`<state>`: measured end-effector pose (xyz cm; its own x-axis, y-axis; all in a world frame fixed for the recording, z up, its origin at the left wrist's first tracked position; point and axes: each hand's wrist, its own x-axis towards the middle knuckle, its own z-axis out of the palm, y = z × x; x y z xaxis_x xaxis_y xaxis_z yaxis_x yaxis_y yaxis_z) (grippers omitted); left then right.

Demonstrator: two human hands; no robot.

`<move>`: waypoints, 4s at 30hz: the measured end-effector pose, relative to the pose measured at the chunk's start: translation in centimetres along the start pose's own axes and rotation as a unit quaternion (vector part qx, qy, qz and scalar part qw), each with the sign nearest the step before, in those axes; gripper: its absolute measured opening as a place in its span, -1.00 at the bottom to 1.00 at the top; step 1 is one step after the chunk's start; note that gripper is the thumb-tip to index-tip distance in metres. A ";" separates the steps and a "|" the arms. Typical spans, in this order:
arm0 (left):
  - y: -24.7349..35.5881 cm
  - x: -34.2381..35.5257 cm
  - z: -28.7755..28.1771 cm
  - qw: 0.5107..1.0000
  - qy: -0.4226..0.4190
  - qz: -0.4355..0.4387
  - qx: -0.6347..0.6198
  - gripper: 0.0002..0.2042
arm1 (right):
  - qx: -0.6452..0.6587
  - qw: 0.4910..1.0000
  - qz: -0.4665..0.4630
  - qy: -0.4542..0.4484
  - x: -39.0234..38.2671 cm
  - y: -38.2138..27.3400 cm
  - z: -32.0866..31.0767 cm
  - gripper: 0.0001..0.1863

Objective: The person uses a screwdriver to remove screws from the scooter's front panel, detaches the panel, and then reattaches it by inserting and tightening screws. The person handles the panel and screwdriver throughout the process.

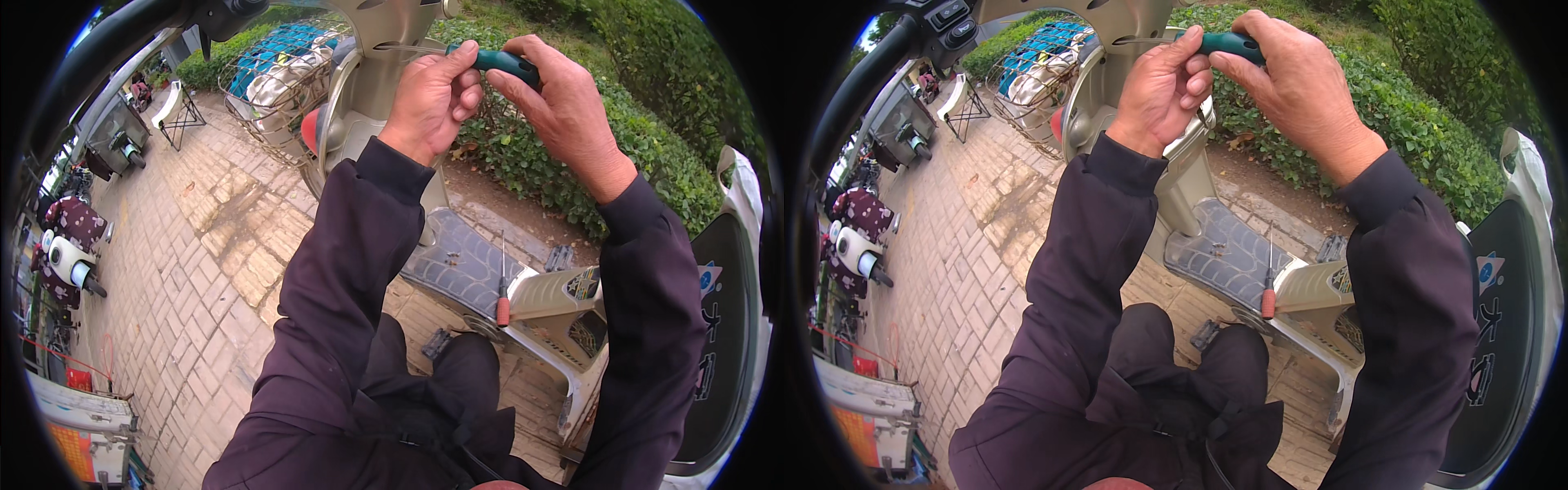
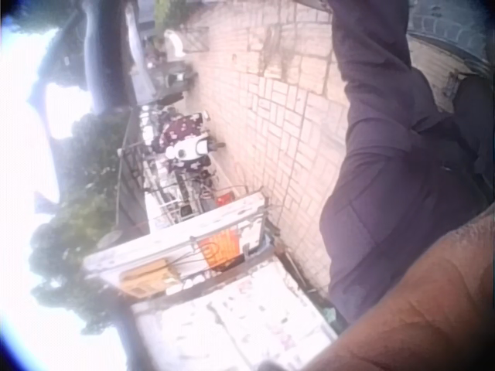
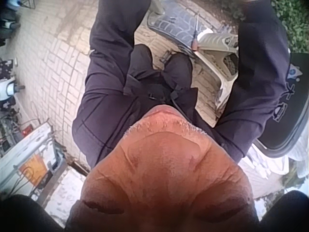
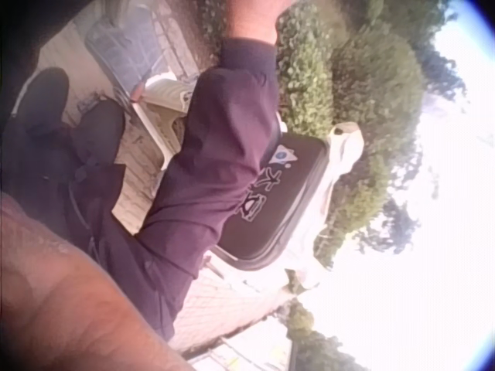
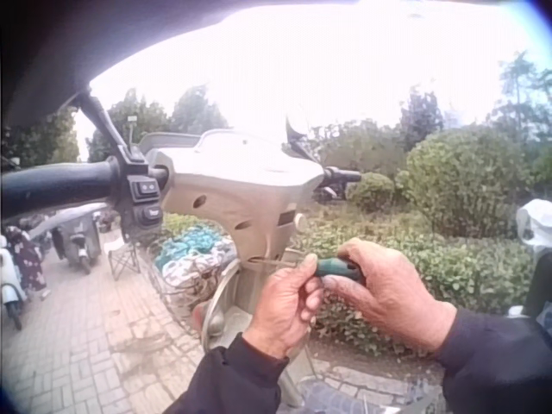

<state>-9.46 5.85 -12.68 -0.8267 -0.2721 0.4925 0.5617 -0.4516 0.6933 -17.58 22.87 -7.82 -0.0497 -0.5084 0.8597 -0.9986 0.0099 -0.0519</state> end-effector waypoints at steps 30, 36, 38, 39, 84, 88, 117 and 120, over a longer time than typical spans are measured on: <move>0.8 -0.4 -0.5 0.999 0.009 0.025 0.024 -0.77 | -0.005 0.997 -0.082 0.013 0.4 -0.3 0.3 -0.59; 0.9 -0.7 -1.0 0.997 0.005 0.011 0.073 -0.72 | 0.396 0.791 0.420 -0.205 1.4 -0.8 -0.6 -0.46; 1.3 -0.9 -1.2 0.999 0.008 0.004 0.044 -0.73 | 0.272 0.910 0.266 -0.164 1.7 -0.3 0.2 -0.57; 1.3 -0.8 -1.2 0.999 0.010 0.003 0.031 -0.73 | 0.101 0.987 0.086 -0.087 1.6 -0.1 0.7 -0.61; 1.0 -0.6 -1.2 0.998 0.003 0.000 0.058 -0.74 | 0.339 0.841 0.394 -0.148 0.8 -1.4 0.3 -0.43; 0.9 -1.6 -0.7 0.998 0.049 -0.012 0.031 -0.70 | -0.060 0.998 0.004 -0.036 0.2 -1.0 1.2 -0.68; 11.5 -1.1 -7.9 0.808 0.013 0.084 0.583 -0.39 | -0.145 0.971 0.002 -0.188 2.4 -2.2 1.0 -0.62; 11.8 -1.2 -7.7 0.794 0.009 0.086 0.602 -0.39 | -0.168 0.972 -0.042 -0.157 3.1 -2.4 0.9 -0.60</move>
<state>-2.08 -5.66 -9.18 -0.7281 -0.2581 0.6350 0.2837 0.7299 0.6220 -15.37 20.52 -5.52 -0.0125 -0.7563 0.6541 -0.9508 0.2115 0.2263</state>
